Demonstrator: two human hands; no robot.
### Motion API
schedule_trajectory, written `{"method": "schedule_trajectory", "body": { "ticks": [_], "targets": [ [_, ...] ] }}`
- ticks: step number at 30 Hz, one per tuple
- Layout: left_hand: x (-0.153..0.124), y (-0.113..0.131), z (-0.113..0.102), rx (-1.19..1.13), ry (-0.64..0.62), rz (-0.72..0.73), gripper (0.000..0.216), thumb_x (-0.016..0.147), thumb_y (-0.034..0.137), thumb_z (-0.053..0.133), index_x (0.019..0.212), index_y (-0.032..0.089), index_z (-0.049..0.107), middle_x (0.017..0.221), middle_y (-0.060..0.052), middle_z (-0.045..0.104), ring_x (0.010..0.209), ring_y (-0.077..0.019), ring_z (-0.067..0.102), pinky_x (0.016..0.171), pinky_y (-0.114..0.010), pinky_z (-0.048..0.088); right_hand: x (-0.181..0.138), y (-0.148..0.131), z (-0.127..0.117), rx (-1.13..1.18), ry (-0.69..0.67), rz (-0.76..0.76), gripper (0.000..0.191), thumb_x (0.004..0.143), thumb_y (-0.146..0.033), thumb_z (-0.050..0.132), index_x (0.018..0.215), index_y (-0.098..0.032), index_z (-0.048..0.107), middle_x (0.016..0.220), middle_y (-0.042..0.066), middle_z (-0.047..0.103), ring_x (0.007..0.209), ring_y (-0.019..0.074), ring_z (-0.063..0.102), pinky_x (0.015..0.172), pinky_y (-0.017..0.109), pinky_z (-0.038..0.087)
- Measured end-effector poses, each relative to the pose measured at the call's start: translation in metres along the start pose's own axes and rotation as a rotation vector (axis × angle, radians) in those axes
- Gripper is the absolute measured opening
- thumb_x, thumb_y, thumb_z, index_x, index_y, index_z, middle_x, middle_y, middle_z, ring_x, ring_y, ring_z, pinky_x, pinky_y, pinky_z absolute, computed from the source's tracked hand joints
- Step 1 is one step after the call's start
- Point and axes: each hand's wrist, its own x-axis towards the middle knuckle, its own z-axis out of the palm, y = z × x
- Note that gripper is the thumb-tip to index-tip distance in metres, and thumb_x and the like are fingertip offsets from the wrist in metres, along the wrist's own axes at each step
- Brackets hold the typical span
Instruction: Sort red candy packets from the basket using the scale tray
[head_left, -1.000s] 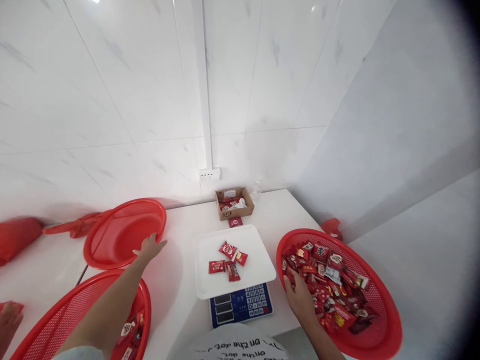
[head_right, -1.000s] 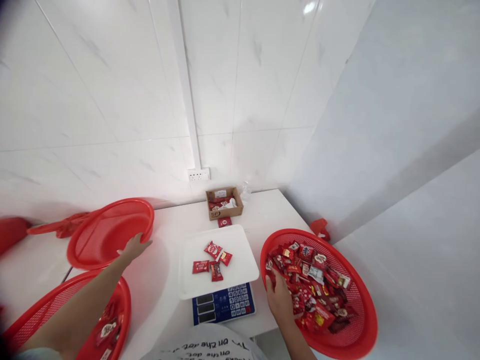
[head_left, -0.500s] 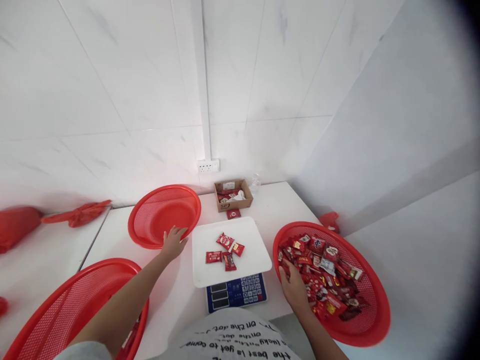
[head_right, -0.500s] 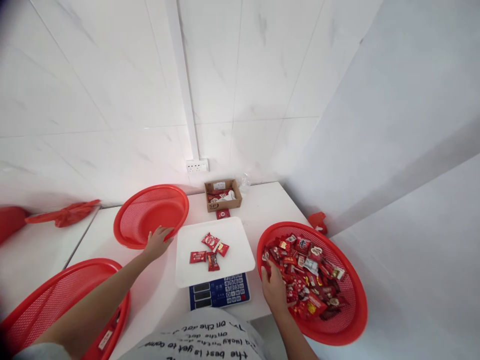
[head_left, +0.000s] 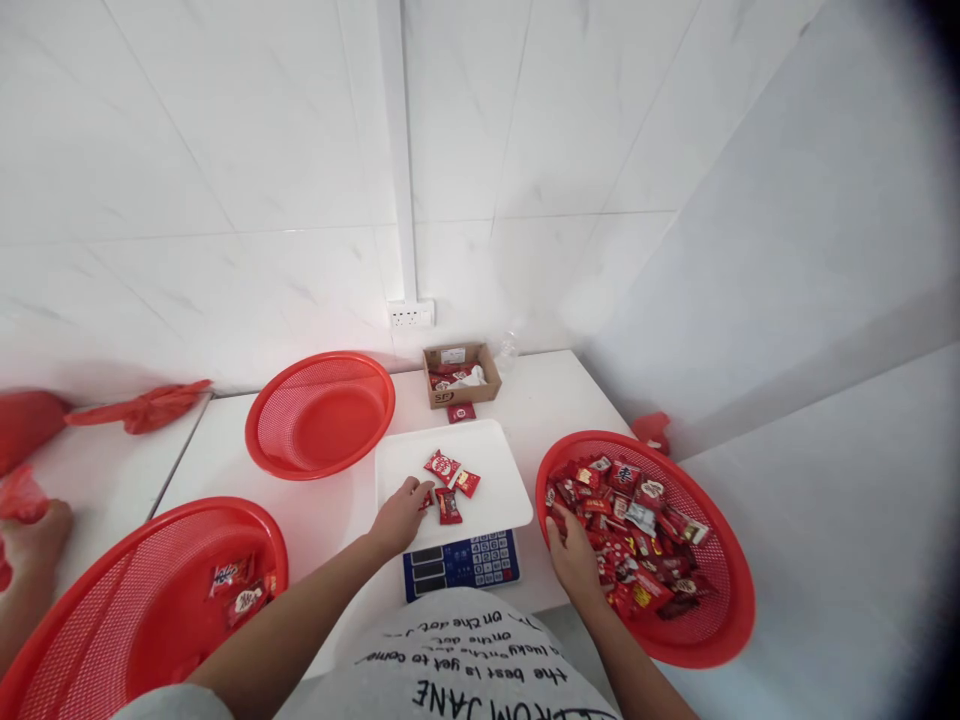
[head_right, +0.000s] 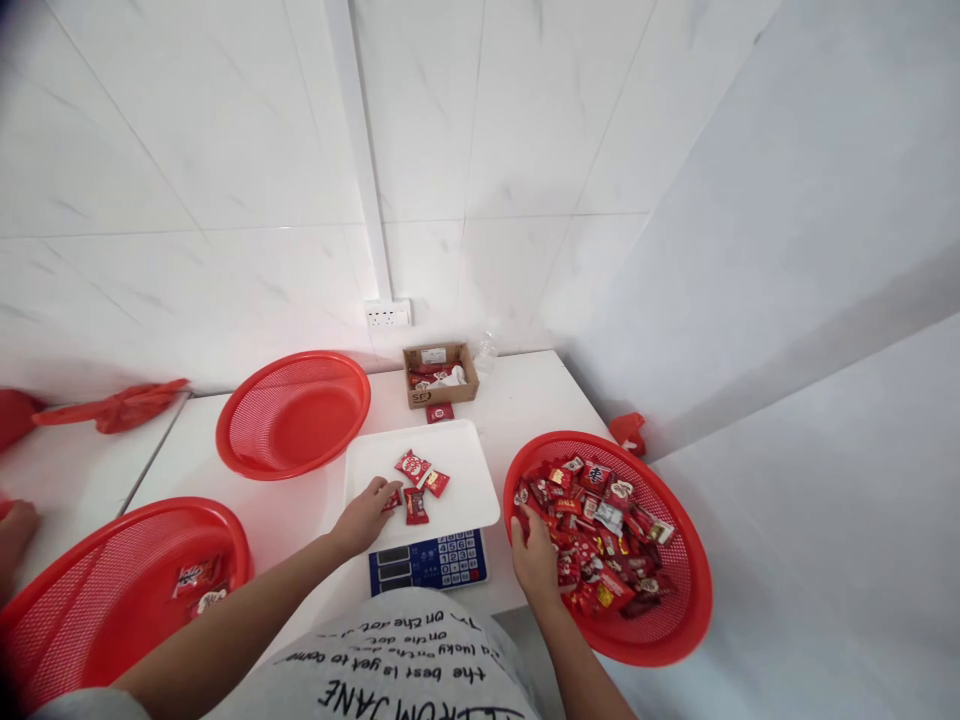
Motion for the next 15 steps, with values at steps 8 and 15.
{"method": "schedule_trajectory", "body": {
  "ticks": [8,15],
  "targets": [
    [0.029,-0.022,-0.069,-0.103,0.536,-0.211,0.042,0.082,0.023,0.045,0.124,0.019,0.042,0.12,-0.01,0.049,0.116,-0.0225,0.044,0.097,-0.037,0.036,-0.001,-0.007,-0.003,-0.006,-0.001,-0.011,0.05,0.08,-0.044,0.037,0.113,-0.011,0.055,0.114,0.015,0.058,0.108,0.0246,0.052,0.095,0.04,0.038],
    [0.047,-0.003,-0.046,0.167,0.201,0.152,0.049,0.078,0.01,0.042,0.125,0.023,0.046,0.137,-0.005,0.043,0.132,-0.0219,0.025,0.109,-0.04,0.017,-0.005,-0.026,-0.004,-0.214,0.026,-0.286,0.043,0.083,-0.037,0.036,0.114,-0.014,0.055,0.119,0.015,0.054,0.114,0.0251,0.045,0.099,0.044,0.034]
  ]
}}
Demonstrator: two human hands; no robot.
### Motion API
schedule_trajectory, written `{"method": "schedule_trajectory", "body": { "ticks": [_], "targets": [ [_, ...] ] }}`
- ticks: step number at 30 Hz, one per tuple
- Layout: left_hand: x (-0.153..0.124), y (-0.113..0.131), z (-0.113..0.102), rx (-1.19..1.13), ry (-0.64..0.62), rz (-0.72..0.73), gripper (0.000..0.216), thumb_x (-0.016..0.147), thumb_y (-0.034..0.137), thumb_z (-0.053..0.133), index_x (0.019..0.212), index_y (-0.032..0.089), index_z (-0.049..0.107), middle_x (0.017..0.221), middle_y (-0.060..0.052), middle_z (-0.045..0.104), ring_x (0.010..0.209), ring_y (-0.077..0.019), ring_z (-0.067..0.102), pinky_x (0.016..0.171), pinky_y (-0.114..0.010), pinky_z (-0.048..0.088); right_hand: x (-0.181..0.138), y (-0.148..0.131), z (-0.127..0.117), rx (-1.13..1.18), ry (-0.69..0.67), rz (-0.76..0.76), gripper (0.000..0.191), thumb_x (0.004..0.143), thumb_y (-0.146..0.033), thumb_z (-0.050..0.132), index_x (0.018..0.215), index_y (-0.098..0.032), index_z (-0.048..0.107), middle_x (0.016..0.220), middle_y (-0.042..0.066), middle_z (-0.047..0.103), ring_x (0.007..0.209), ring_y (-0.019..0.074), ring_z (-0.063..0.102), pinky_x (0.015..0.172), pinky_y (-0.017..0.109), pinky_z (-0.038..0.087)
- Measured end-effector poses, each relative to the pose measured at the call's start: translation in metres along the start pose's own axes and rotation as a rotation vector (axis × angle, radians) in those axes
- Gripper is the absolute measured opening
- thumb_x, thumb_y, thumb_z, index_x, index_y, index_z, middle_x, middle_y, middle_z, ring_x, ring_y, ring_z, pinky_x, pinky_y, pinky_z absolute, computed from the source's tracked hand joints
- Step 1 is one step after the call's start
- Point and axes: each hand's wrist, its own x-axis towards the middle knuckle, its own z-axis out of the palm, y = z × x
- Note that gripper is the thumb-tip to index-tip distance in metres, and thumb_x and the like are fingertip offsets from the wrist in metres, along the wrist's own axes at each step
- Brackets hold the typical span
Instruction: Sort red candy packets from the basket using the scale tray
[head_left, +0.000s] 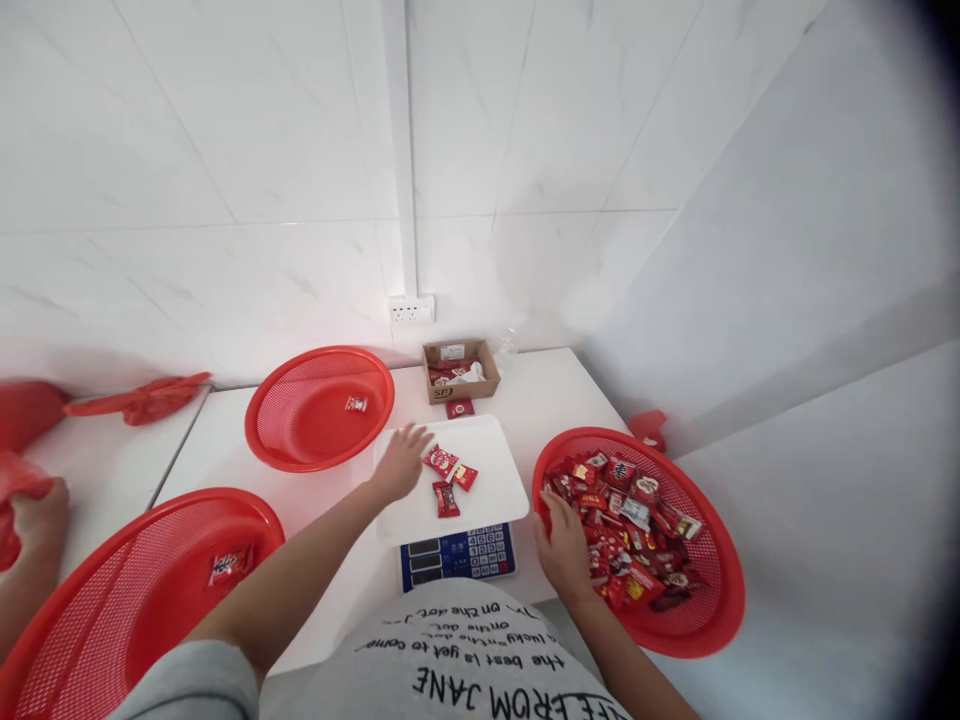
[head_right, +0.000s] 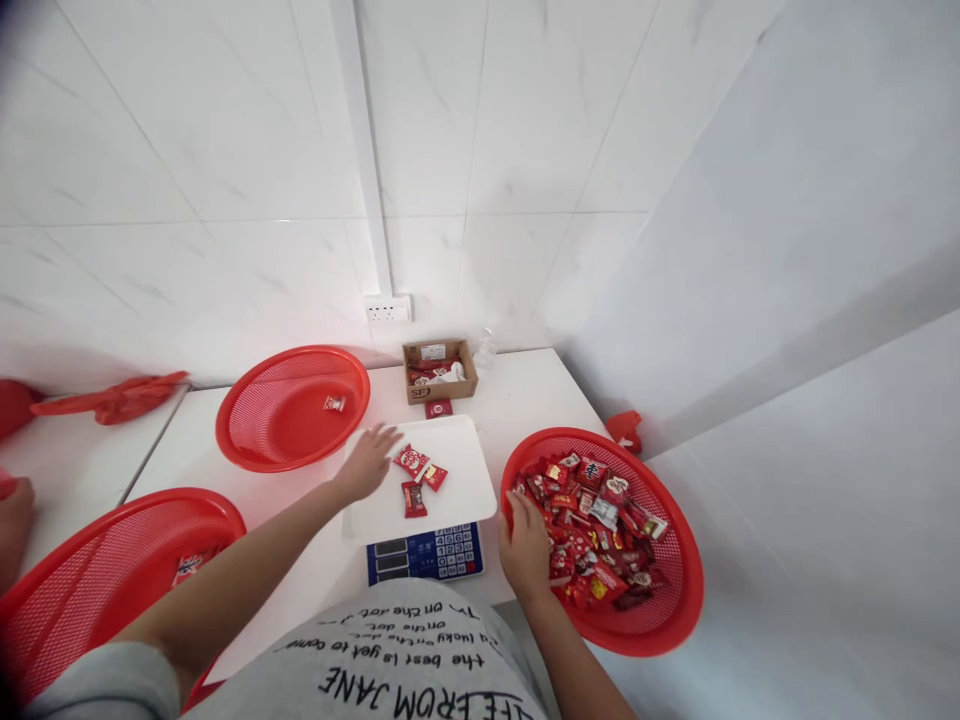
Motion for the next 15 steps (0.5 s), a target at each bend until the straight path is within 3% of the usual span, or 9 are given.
{"method": "schedule_trajectory", "body": {
  "ticks": [3,5,10,15],
  "targets": [
    [0.003,0.019,0.021,0.038,-0.236,0.125,0.061,0.074,0.003,0.039,0.132,0.021,0.038,0.142,-0.006,0.036,0.135,-0.0233,0.017,0.109,-0.045,0.012,0.005,-0.035,0.005,-0.059,-0.152,-0.254,0.038,0.086,-0.031,0.037,0.116,-0.018,0.055,0.121,0.012,0.054,0.115,0.0227,0.045,0.1,0.041,0.035],
    [0.006,0.025,0.028,0.021,-0.269,0.099,0.055,0.076,0.006,0.041,0.129,0.02,0.041,0.137,-0.009,0.041,0.134,-0.0243,0.021,0.108,-0.046,0.013,0.008,-0.062,0.014,-0.062,-0.285,-0.411,0.038,0.086,-0.029,0.039,0.122,-0.022,0.051,0.126,0.009,0.051,0.117,0.0219,0.043,0.099,0.04,0.036],
    [0.003,0.022,0.029,-0.033,-0.208,0.006,0.039,0.076,0.014,0.048,0.115,0.016,0.052,0.112,-0.013,0.056,0.112,-0.0249,0.047,0.094,-0.038,0.035,0.013,-0.103,0.047,-0.126,-0.478,-0.625,0.047,0.079,-0.027,0.054,0.125,-0.027,0.048,0.134,0.008,0.044,0.122,0.028,0.038,0.096,0.046,0.037],
    [-0.008,0.0,0.011,-0.118,-0.062,-0.177,0.039,0.083,0.022,0.044,0.121,0.019,0.043,0.108,-0.01,0.059,0.097,-0.0199,0.056,0.082,-0.031,0.043,0.013,-0.098,0.058,-0.133,-0.505,-0.598,0.039,0.078,-0.016,0.052,0.117,-0.021,0.054,0.125,0.011,0.05,0.118,0.0252,0.041,0.097,0.042,0.038]
  ]
}}
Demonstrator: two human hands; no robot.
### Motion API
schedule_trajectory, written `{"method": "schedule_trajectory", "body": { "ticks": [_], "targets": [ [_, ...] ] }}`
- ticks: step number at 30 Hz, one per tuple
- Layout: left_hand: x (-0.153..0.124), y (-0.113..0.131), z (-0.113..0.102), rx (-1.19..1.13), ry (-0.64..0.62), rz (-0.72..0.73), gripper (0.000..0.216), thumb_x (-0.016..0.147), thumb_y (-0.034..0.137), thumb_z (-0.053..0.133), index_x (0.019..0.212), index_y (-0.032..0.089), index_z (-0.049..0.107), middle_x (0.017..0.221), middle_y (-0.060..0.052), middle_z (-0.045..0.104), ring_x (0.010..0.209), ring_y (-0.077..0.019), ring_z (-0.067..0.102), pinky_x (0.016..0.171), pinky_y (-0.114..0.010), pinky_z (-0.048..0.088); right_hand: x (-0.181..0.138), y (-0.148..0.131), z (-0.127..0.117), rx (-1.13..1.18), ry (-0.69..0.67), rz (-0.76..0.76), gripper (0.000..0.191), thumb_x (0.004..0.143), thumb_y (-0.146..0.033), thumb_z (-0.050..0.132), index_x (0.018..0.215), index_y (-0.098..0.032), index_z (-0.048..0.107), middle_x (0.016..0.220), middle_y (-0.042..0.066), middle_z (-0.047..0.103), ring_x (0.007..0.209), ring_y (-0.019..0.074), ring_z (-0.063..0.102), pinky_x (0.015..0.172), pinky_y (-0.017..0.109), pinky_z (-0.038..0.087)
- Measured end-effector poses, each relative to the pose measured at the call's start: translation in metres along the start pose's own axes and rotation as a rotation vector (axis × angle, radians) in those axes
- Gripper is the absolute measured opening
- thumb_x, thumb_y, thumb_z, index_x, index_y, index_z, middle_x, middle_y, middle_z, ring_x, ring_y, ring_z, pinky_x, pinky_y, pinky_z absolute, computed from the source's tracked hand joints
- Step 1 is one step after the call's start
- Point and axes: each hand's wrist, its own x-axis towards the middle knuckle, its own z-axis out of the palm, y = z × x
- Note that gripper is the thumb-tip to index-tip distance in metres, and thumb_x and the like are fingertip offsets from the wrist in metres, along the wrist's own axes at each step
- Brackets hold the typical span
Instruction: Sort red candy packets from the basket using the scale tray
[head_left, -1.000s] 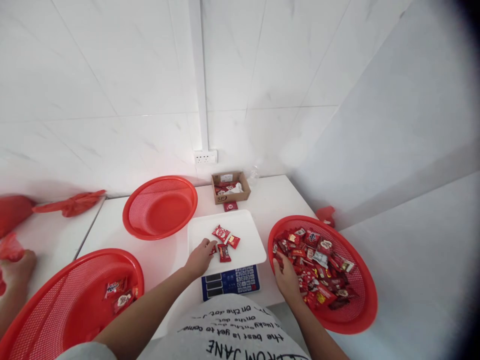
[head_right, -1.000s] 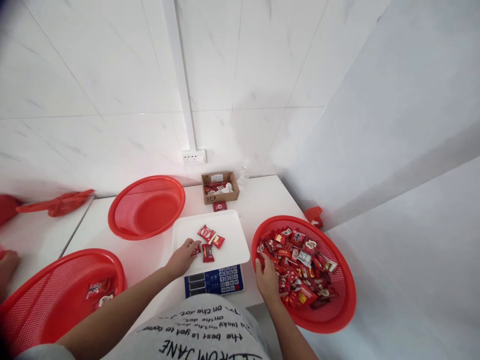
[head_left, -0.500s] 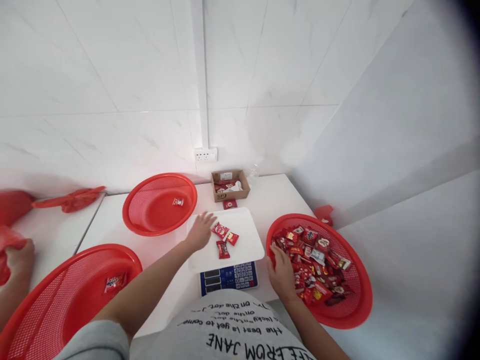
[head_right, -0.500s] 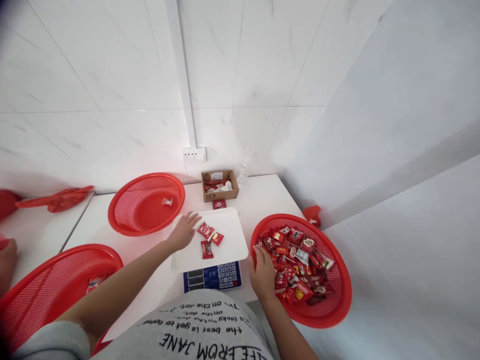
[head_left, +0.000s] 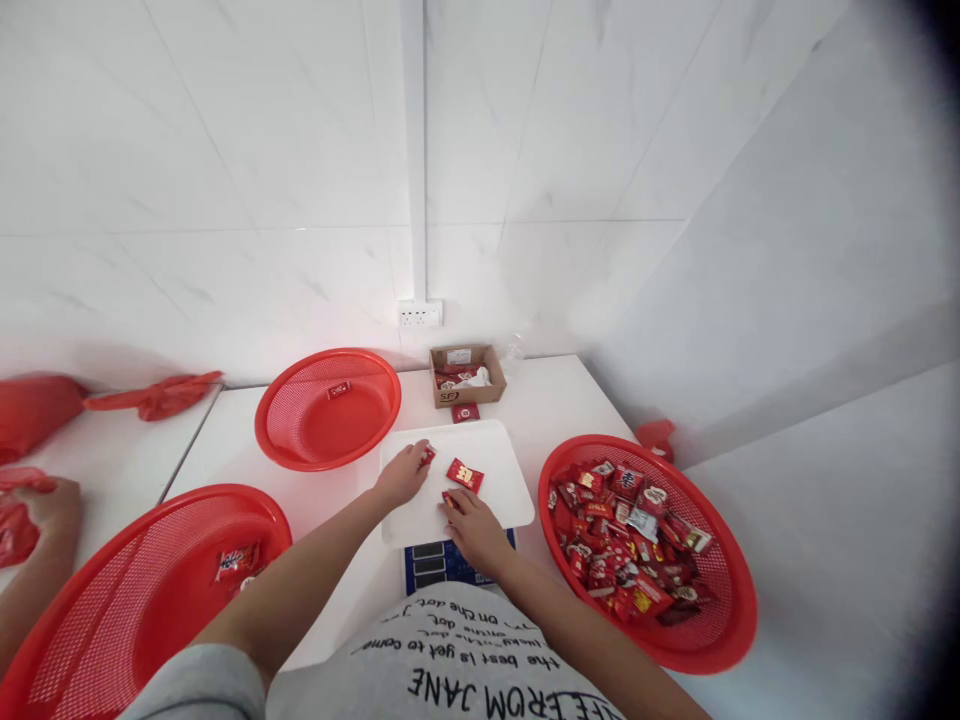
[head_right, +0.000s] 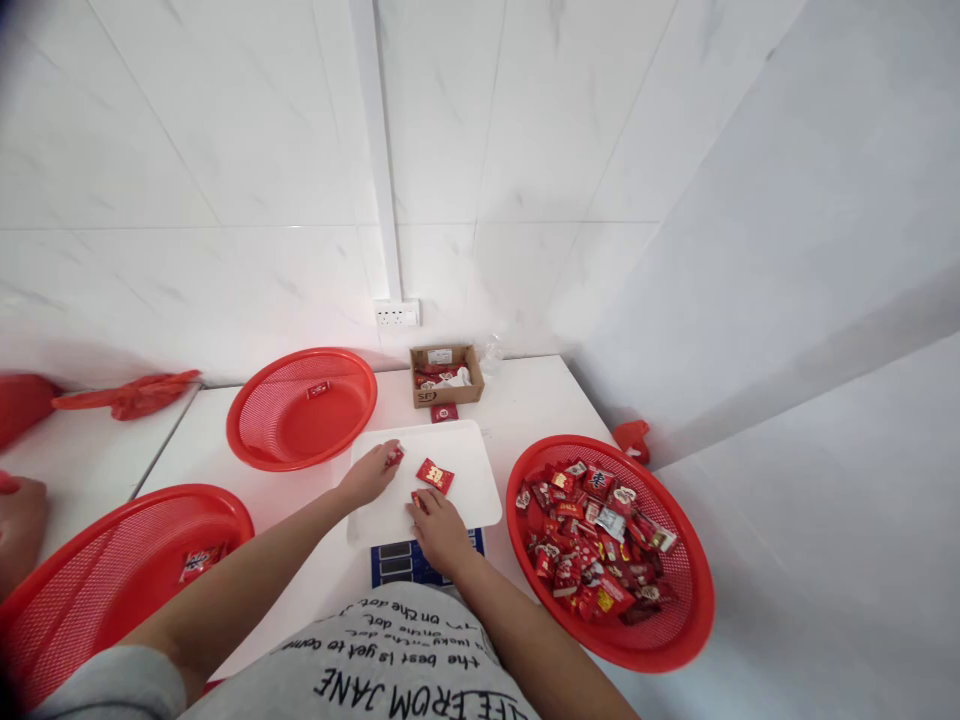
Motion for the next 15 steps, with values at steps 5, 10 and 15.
{"method": "schedule_trajectory", "body": {
  "ticks": [5,10,15],
  "targets": [
    [0.005,-0.036,-0.051,-0.051,0.232,-0.201,0.043,0.087,0.022,0.034,0.129,0.016,0.032,0.119,-0.015,0.053,0.109,-0.0246,0.051,0.088,-0.038,0.04,-0.011,0.012,-0.005,0.202,0.042,0.131,0.041,0.077,-0.004,0.039,0.111,-0.019,0.056,0.112,0.009,0.059,0.108,0.0191,0.05,0.094,0.035,0.041],
    [0.003,-0.023,-0.057,-0.131,0.291,-0.166,0.045,0.083,0.027,0.045,0.127,0.016,0.04,0.132,-0.014,0.043,0.125,-0.0285,0.034,0.1,-0.044,0.03,-0.005,0.008,-0.014,0.77,0.216,0.539,0.031,0.081,-0.027,0.045,0.112,-0.023,0.046,0.092,0.003,0.066,0.08,0.0184,0.063,0.075,0.036,0.05],
    [-0.022,0.048,-0.006,-0.666,-0.301,-0.016,0.035,0.082,0.042,0.046,0.109,0.021,0.054,0.079,-0.002,0.064,0.074,-0.0163,0.061,0.065,-0.029,0.048,0.005,-0.009,-0.031,1.153,0.281,0.669,0.03,0.079,-0.045,0.048,0.096,-0.021,0.045,0.06,-0.004,0.059,0.046,0.0116,0.054,0.043,0.023,0.043]
  ]
}}
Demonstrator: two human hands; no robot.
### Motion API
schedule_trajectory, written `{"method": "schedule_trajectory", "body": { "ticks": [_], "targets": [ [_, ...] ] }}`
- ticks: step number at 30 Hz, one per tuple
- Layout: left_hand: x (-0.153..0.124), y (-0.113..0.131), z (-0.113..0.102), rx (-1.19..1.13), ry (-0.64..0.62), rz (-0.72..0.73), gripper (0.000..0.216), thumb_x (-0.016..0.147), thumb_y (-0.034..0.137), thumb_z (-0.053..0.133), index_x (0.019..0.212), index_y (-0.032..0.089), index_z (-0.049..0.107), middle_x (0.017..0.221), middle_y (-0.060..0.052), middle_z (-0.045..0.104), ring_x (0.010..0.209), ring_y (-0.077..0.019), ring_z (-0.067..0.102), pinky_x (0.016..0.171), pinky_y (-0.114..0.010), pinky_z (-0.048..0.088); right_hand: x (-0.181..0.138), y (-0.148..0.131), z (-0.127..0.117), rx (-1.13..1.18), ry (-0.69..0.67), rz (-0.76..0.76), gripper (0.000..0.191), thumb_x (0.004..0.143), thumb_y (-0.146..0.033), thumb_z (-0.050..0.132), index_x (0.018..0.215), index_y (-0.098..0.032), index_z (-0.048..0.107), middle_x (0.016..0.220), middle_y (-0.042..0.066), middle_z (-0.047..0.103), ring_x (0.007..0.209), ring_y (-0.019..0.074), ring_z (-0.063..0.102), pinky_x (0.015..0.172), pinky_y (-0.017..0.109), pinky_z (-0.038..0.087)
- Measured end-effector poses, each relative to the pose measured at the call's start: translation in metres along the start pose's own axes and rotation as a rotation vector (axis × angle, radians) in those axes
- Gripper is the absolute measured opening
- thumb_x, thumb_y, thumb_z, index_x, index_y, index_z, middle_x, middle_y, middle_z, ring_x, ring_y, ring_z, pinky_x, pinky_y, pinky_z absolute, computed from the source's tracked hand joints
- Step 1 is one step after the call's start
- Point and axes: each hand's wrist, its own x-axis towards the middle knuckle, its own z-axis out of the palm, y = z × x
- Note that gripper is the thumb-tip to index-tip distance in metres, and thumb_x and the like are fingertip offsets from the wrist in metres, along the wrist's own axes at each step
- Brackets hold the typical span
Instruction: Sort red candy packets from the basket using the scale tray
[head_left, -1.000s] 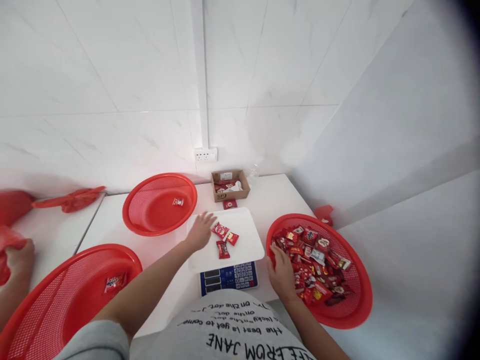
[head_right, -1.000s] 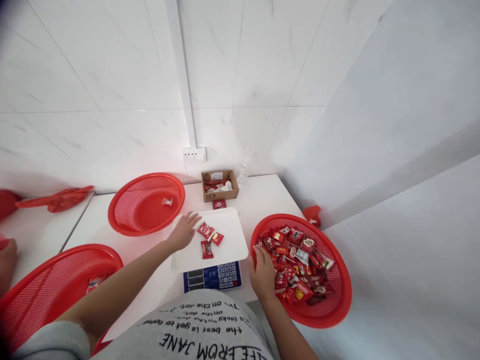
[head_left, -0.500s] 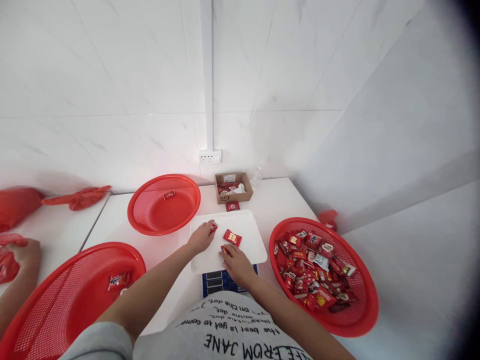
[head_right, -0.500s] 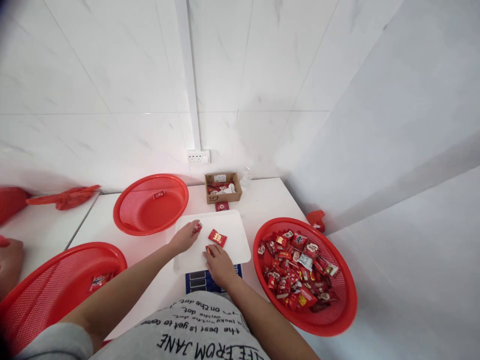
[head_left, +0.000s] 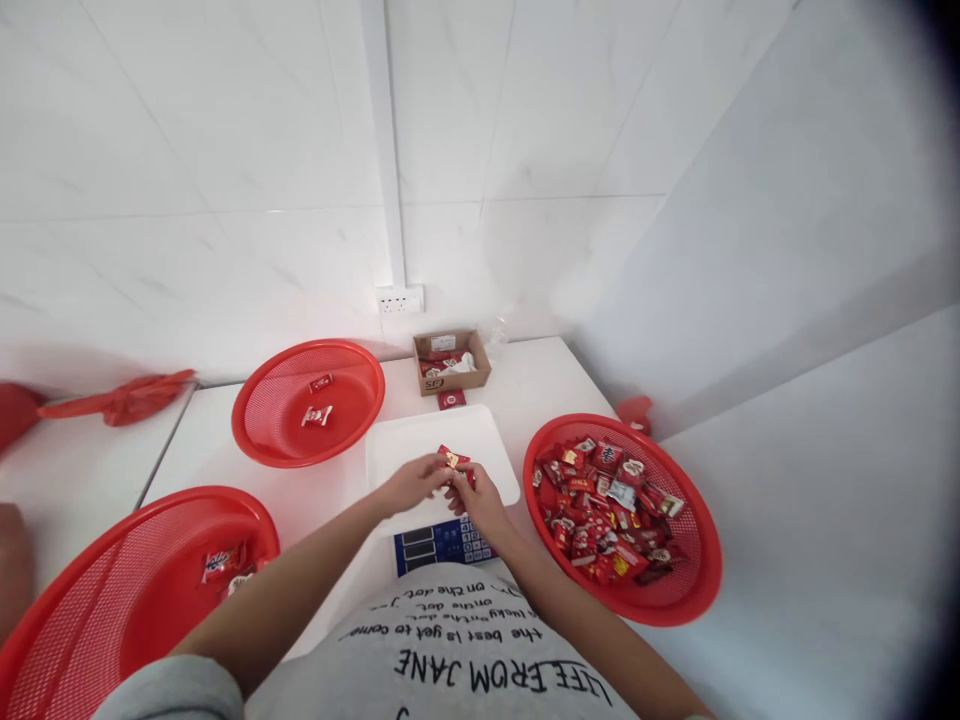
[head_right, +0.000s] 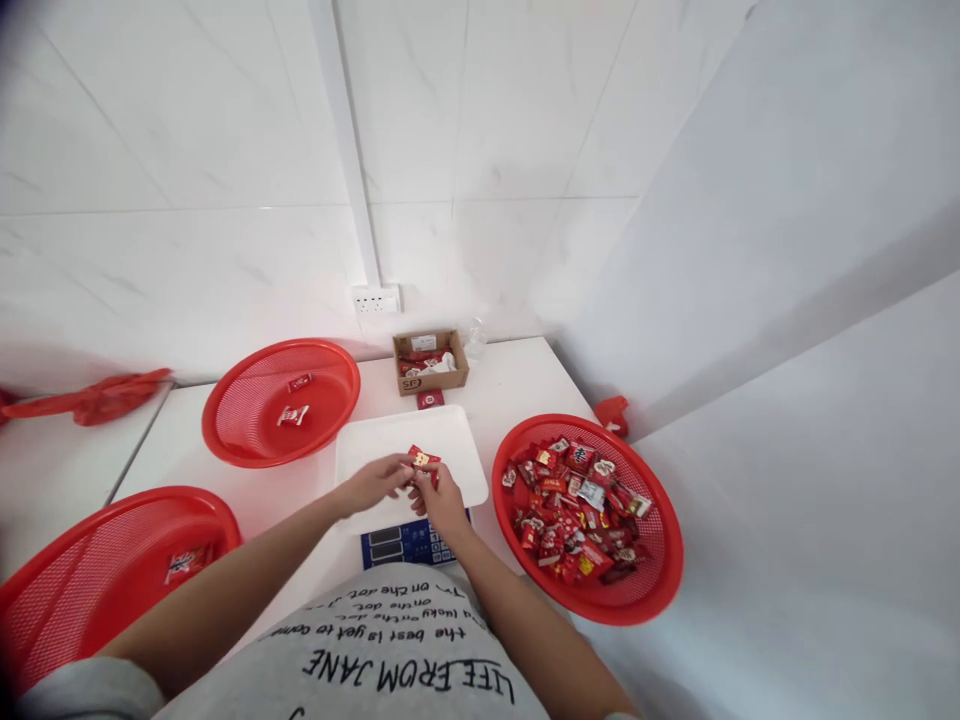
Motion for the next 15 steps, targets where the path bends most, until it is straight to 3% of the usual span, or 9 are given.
{"method": "schedule_trajectory", "body": {
  "ticks": [3,6,9,11,13,15],
  "targets": [
    [-0.005,0.007,0.032,-0.285,-0.086,-0.024,0.039,0.08,0.048,0.049,0.105,0.018,0.052,0.059,0.003,0.055,0.056,-0.0115,0.056,0.053,-0.024,0.044,-0.006,-0.006,-0.002,-0.011,-0.055,-0.023,0.031,0.08,-0.051,0.044,0.088,-0.021,0.047,0.049,-0.007,0.052,0.039,0.0098,0.047,0.038,0.02,0.034],
    [-0.008,0.003,0.031,-0.366,-0.029,-0.078,0.037,0.073,0.046,0.059,0.096,0.017,0.053,0.061,0.003,0.057,0.052,-0.009,0.053,0.052,-0.023,0.044,-0.007,-0.001,-0.009,-0.05,-0.089,0.012,0.037,0.085,-0.052,0.033,0.087,-0.02,0.052,0.051,-0.005,0.054,0.04,0.0102,0.047,0.039,0.021,0.035],
    [-0.007,-0.006,0.004,-0.391,0.137,-0.105,0.034,0.072,0.042,0.063,0.091,0.017,0.051,0.072,-0.001,0.063,0.054,-0.0086,0.055,0.056,-0.024,0.047,0.001,0.007,-0.015,-0.231,-0.03,-0.024,0.036,0.087,-0.044,0.032,0.094,-0.018,0.056,0.066,0.0,0.061,0.052,0.0123,0.054,0.049,0.025,0.044],
    [-0.006,-0.01,-0.024,-0.436,0.354,-0.104,0.032,0.076,0.04,0.059,0.097,0.017,0.05,0.08,-0.003,0.064,0.056,-0.008,0.056,0.061,-0.026,0.05,0.01,0.011,-0.017,-0.446,0.057,-0.17,0.028,0.084,-0.035,0.04,0.1,-0.019,0.057,0.089,0.005,0.064,0.075,0.0158,0.058,0.068,0.031,0.048],
    [-0.004,-0.01,-0.052,-0.531,0.587,-0.114,0.035,0.083,0.036,0.05,0.113,0.018,0.043,0.094,-0.006,0.063,0.059,-0.0071,0.058,0.067,-0.028,0.051,0.021,0.013,-0.017,-0.668,0.106,-0.319,0.03,0.081,-0.027,0.047,0.109,-0.02,0.056,0.113,0.009,0.057,0.101,0.0205,0.053,0.087,0.036,0.042],
    [-0.005,-0.009,-0.074,-0.61,0.709,-0.128,0.051,0.086,0.034,0.045,0.131,0.022,0.023,0.106,-0.01,0.06,0.07,-0.0095,0.063,0.073,-0.03,0.052,0.032,0.013,-0.015,-0.849,0.08,-0.386,0.037,0.08,-0.022,0.05,0.116,-0.02,0.054,0.125,0.011,0.049,0.114,0.0245,0.044,0.094,0.04,0.036]
  ]
}}
